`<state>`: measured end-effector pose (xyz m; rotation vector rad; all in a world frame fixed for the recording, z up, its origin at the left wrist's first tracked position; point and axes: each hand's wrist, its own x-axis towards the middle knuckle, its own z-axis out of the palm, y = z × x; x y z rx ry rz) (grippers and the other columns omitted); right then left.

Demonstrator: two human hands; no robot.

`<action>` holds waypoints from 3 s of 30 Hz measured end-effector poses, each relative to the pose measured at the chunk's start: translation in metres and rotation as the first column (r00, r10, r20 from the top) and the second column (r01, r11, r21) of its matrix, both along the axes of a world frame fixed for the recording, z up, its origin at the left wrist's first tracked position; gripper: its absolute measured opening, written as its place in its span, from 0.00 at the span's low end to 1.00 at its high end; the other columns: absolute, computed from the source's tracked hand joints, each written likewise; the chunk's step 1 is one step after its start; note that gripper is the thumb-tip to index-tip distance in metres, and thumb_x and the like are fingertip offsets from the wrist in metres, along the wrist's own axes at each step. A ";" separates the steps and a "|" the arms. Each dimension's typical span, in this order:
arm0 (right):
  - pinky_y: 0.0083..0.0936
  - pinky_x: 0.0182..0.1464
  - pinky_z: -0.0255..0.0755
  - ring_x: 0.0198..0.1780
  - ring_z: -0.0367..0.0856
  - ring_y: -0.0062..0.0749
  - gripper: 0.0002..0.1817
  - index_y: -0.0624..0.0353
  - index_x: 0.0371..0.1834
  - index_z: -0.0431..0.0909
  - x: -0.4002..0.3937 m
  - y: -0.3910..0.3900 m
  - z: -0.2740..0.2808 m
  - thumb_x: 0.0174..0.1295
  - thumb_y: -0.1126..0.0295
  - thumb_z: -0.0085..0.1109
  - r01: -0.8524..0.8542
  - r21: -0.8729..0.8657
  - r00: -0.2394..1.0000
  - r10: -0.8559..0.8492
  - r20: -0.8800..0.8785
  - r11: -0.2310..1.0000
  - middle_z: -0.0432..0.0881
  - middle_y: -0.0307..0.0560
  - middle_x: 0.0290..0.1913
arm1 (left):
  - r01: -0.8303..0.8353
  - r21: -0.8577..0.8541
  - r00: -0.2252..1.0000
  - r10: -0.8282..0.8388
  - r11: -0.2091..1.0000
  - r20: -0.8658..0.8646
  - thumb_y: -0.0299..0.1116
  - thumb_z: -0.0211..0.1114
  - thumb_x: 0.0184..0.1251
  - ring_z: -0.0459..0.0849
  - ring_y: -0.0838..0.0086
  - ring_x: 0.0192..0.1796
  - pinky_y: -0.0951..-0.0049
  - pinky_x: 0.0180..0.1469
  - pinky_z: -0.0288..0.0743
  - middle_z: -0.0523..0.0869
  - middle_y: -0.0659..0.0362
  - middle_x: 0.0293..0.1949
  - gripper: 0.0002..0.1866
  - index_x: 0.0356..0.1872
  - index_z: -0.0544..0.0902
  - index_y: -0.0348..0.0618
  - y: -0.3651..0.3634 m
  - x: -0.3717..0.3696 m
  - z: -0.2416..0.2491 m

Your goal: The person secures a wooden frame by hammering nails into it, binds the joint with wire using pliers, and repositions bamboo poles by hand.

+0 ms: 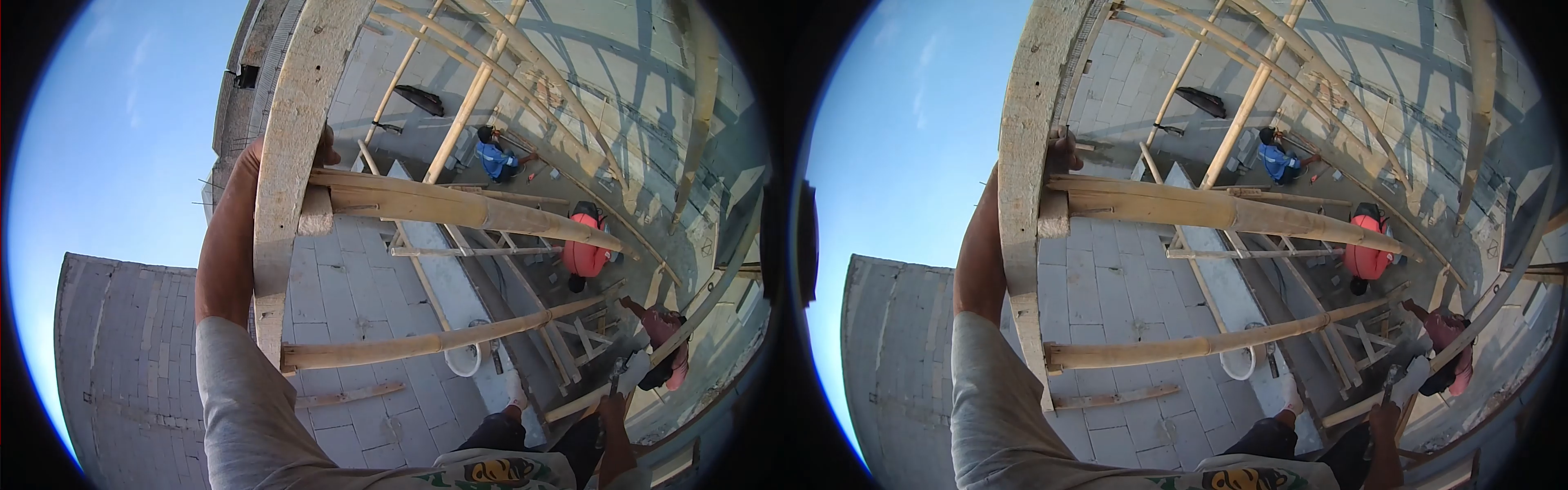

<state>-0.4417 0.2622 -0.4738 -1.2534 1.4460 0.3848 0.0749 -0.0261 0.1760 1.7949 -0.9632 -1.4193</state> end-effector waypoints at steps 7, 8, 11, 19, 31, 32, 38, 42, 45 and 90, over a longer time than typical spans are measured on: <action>0.46 0.45 0.75 0.33 0.85 0.52 0.24 0.71 0.49 0.71 0.042 -0.032 0.012 0.57 0.61 0.57 0.006 0.019 1.000 -0.006 -0.013 1.000 0.82 0.65 0.38 | -0.082 0.004 0.993 0.081 0.997 0.083 0.38 0.74 0.48 0.86 0.49 0.42 0.48 0.49 0.78 0.84 0.41 0.39 0.25 0.49 0.81 0.36 0.010 0.015 0.007; 0.46 0.45 0.75 0.30 0.85 0.50 0.24 0.70 0.50 0.70 0.048 -0.033 0.010 0.57 0.61 0.56 0.044 0.083 0.999 -0.043 -0.010 0.996 0.82 0.64 0.37 | -0.079 -0.025 0.991 0.081 0.997 0.110 0.40 0.72 0.50 0.86 0.47 0.42 0.46 0.49 0.78 0.84 0.40 0.39 0.26 0.49 0.81 0.36 0.012 0.016 0.006; 0.45 0.34 0.77 0.22 0.83 0.44 0.22 0.68 0.50 0.70 0.060 -0.025 -0.010 0.59 0.62 0.54 0.019 0.065 0.999 -0.020 0.025 0.998 0.81 0.62 0.34 | 0.005 -0.058 0.963 0.010 0.998 0.269 0.46 0.70 0.53 0.85 0.45 0.42 0.44 0.47 0.78 0.83 0.38 0.37 0.29 0.50 0.79 0.34 0.014 0.001 0.006; 0.44 0.38 0.76 0.36 0.82 0.51 0.21 0.72 0.50 0.68 0.101 -0.087 0.073 0.60 0.66 0.56 0.317 0.265 0.920 -0.363 0.146 0.910 0.78 0.64 0.38 | 0.139 -0.120 0.984 -0.123 0.983 0.131 0.51 0.67 0.57 0.86 0.52 0.35 0.45 0.49 0.78 0.83 0.42 0.32 0.28 0.47 0.79 0.33 0.008 0.006 -0.006; 0.15 0.17 0.63 0.14 0.68 0.14 0.06 0.62 0.31 0.73 0.235 -0.296 0.347 0.61 0.72 0.58 0.246 0.311 0.015 -0.325 0.946 0.918 0.71 0.36 0.17 | 0.192 0.123 0.979 -0.198 0.974 0.043 0.38 0.74 0.49 0.86 0.52 0.42 0.48 0.48 0.79 0.83 0.41 0.40 0.29 0.53 0.79 0.35 -0.003 0.035 -0.005; 0.16 0.15 0.62 0.13 0.68 0.15 0.08 0.63 0.30 0.73 0.251 -0.307 0.372 0.62 0.71 0.57 0.186 0.333 -0.067 -0.326 0.943 0.924 0.71 0.37 0.17 | 0.132 0.154 0.985 -0.147 0.979 0.092 0.38 0.74 0.48 0.85 0.52 0.43 0.48 0.47 0.79 0.83 0.41 0.41 0.29 0.53 0.79 0.36 -0.002 0.039 -0.003; 0.21 0.10 0.60 0.10 0.67 0.21 0.11 0.67 0.29 0.77 0.344 -0.344 0.471 0.59 0.68 0.61 -0.028 0.410 -0.224 -0.406 0.886 0.912 0.75 0.42 0.19 | 0.036 0.146 0.961 -0.074 0.989 0.265 0.32 0.73 0.51 0.86 0.62 0.37 0.64 0.42 0.81 0.84 0.49 0.32 0.16 0.39 0.82 0.35 -0.007 -0.003 -0.003; 0.22 0.11 0.62 0.12 0.70 0.21 0.10 0.67 0.25 0.78 0.366 -0.355 0.502 0.58 0.71 0.61 -0.124 0.486 -0.227 -0.502 0.835 0.865 0.75 0.42 0.16 | 0.027 0.142 0.935 -0.075 0.989 0.345 0.31 0.73 0.52 0.87 0.66 0.35 0.69 0.41 0.82 0.85 0.52 0.30 0.13 0.35 0.83 0.35 -0.008 -0.004 0.003; 0.22 0.12 0.62 0.14 0.71 0.21 0.08 0.69 0.27 0.80 0.371 -0.356 0.499 0.58 0.73 0.61 -0.162 0.502 -0.238 -0.527 0.816 0.850 0.75 0.42 0.15 | 0.040 0.139 0.955 -0.079 0.990 0.287 0.32 0.73 0.51 0.86 0.64 0.36 0.66 0.40 0.82 0.85 0.50 0.32 0.15 0.38 0.82 0.35 -0.005 0.002 0.005; 0.21 0.10 0.65 0.13 0.73 0.23 0.06 0.68 0.25 0.76 0.356 -0.321 0.494 0.54 0.75 0.61 0.045 0.583 -0.403 -0.520 0.753 0.811 0.76 0.47 0.19 | 0.144 -0.099 0.877 -0.081 0.985 0.474 0.40 0.71 0.54 0.87 0.62 0.37 0.63 0.37 0.84 0.85 0.43 0.40 0.26 0.50 0.80 0.31 -0.008 -0.021 -0.001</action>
